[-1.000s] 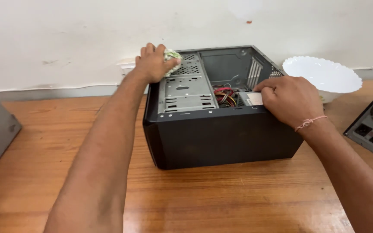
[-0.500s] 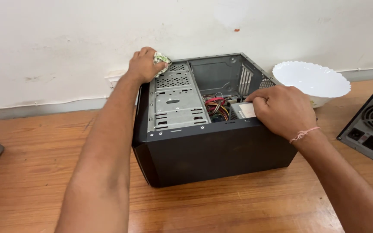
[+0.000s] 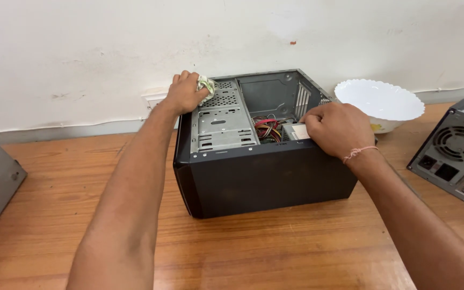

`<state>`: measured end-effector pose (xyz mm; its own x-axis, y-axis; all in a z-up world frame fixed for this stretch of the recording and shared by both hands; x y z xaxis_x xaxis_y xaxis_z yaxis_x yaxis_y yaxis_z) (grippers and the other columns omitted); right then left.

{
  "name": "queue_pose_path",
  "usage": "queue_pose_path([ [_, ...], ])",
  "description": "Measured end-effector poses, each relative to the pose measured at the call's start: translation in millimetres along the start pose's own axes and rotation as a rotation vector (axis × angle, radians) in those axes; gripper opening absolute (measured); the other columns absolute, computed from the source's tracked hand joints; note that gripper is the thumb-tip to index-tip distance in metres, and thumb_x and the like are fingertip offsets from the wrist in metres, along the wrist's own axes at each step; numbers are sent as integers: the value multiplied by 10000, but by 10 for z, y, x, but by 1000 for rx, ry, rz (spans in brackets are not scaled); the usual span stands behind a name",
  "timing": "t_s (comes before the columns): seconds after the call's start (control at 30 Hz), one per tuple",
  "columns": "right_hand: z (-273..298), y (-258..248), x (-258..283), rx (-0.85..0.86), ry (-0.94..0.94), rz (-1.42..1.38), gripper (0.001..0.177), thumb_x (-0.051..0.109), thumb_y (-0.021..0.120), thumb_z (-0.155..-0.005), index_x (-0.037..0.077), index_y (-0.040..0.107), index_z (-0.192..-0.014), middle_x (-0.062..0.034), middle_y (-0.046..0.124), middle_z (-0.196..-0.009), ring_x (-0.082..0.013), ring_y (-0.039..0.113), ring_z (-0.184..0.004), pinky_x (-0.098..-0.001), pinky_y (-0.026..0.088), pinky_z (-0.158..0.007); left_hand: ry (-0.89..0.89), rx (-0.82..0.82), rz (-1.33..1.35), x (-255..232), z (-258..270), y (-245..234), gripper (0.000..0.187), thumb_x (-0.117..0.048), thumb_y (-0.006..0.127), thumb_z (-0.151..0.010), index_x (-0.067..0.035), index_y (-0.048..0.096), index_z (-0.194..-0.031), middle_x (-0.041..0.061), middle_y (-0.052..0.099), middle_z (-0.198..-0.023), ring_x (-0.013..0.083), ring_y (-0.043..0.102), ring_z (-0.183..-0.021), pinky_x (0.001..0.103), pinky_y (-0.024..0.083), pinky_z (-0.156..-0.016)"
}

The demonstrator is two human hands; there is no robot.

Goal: Cleaning the internal and external surfaces of computer tower cases using a dry cloth.

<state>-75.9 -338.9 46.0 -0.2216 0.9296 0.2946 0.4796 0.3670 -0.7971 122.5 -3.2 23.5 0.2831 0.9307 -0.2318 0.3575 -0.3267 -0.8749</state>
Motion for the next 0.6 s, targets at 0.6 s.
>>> queue_pose_path([
  [0.6,-1,50,-56,42,0,36,345,291,516,-899,234,850,-965,-142,774,-921,-364,714,-857,-473,574,-846,336,212,52,-1134,1129,-114,486,-432,584,-919,-61,591,-1234,170,520,-1272,360,437,-1240,484,369,-1089],
])
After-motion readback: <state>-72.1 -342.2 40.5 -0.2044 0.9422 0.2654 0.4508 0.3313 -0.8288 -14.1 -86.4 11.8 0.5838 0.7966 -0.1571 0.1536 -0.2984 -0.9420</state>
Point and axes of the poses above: each hand's wrist, its own z-axis away from the middle knuckle, its own y-axis out of the palm, x = y × z, the point moved 10 cm from there along -z, towards the middle knuckle
